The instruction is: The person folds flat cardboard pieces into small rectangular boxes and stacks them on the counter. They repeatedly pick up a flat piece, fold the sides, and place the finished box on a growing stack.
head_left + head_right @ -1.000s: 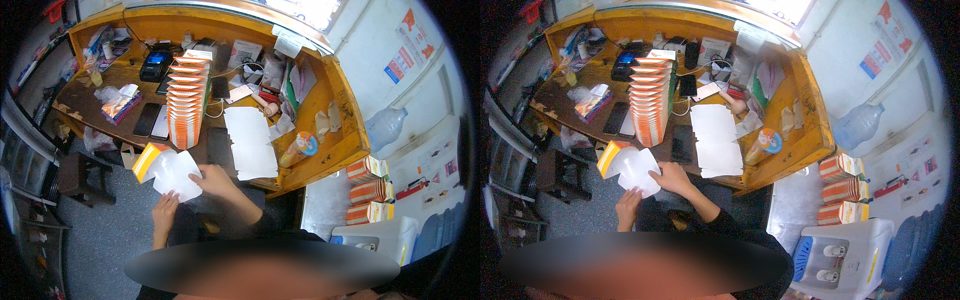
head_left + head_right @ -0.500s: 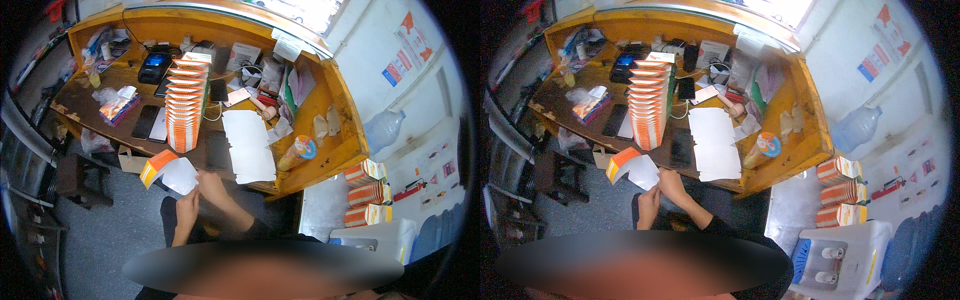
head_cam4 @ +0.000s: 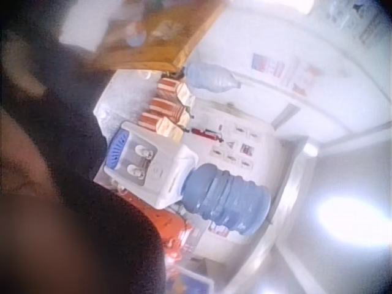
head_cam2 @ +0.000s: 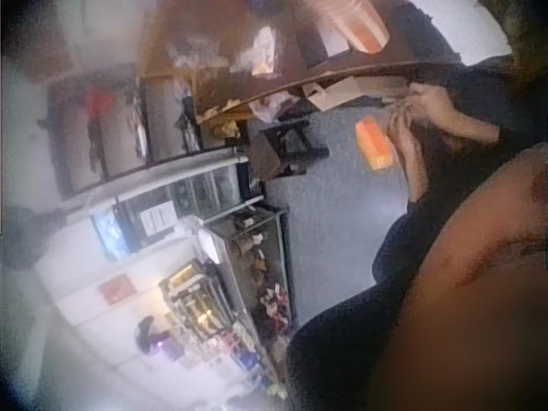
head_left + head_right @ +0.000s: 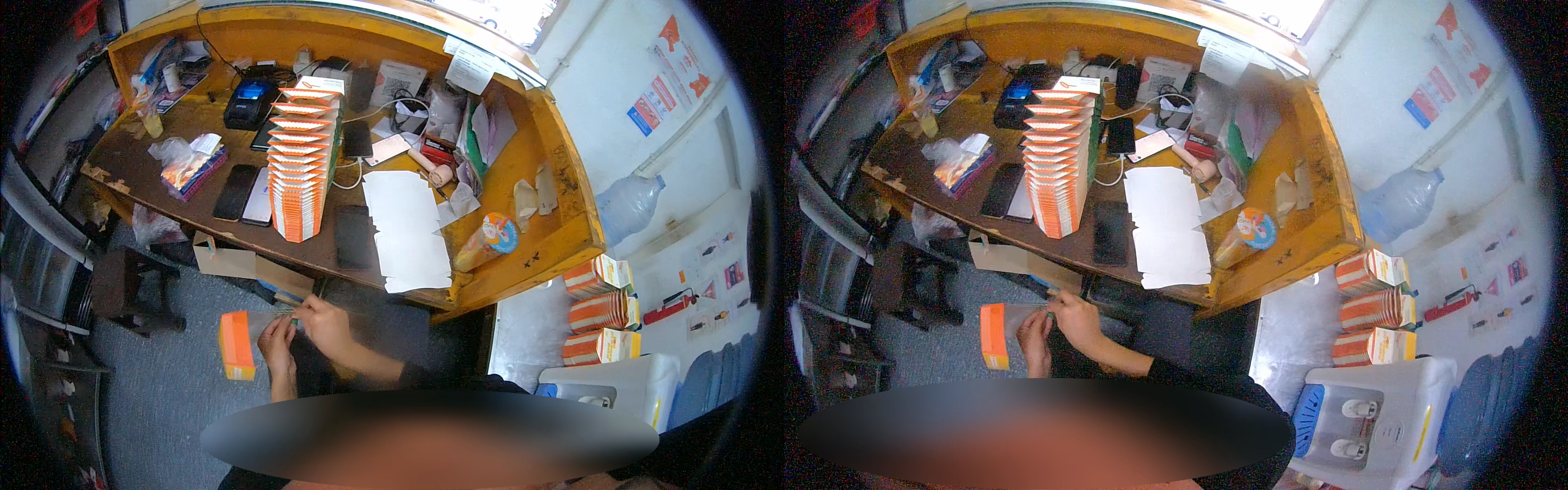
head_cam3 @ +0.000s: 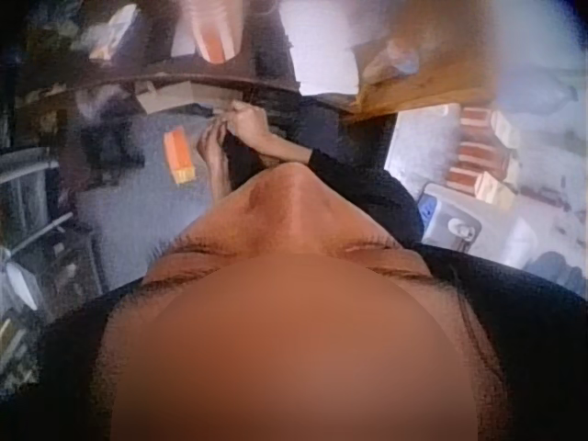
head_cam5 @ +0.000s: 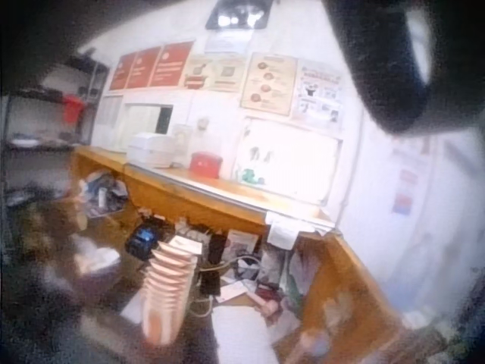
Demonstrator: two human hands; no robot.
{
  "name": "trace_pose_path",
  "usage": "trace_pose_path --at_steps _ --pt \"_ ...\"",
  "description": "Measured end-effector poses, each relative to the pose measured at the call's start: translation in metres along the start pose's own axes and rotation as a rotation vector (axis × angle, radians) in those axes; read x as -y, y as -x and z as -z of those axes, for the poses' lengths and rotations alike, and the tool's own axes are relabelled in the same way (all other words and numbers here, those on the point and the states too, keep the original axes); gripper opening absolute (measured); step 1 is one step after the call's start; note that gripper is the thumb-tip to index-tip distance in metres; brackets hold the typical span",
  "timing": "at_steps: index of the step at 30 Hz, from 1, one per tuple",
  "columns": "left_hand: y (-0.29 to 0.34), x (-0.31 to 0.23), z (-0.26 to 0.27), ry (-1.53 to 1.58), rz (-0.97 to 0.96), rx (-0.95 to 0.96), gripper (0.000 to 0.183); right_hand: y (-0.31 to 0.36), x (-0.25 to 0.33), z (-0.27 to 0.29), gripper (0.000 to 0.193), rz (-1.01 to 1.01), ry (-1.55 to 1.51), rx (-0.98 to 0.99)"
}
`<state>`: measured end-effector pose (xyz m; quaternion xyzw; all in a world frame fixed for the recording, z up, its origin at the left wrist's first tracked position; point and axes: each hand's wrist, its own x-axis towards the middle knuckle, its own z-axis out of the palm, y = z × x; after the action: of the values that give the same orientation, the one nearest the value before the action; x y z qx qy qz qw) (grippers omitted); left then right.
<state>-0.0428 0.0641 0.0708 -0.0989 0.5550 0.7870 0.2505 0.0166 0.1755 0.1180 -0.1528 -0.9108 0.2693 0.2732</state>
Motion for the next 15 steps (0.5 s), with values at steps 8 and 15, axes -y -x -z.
trace_pose_path --at_steps 8,15 --pt "0.002 0.008 0.013 0.184 0.003 0.053 0.014 0.009 0.006 -0.019 0.004 0.095 0.050 0.000" --pt "0.013 -0.009 0.000 0.105 0.033 0.045 0.014 0.002 -0.004 -0.010 0.008 0.210 0.032 -0.031"
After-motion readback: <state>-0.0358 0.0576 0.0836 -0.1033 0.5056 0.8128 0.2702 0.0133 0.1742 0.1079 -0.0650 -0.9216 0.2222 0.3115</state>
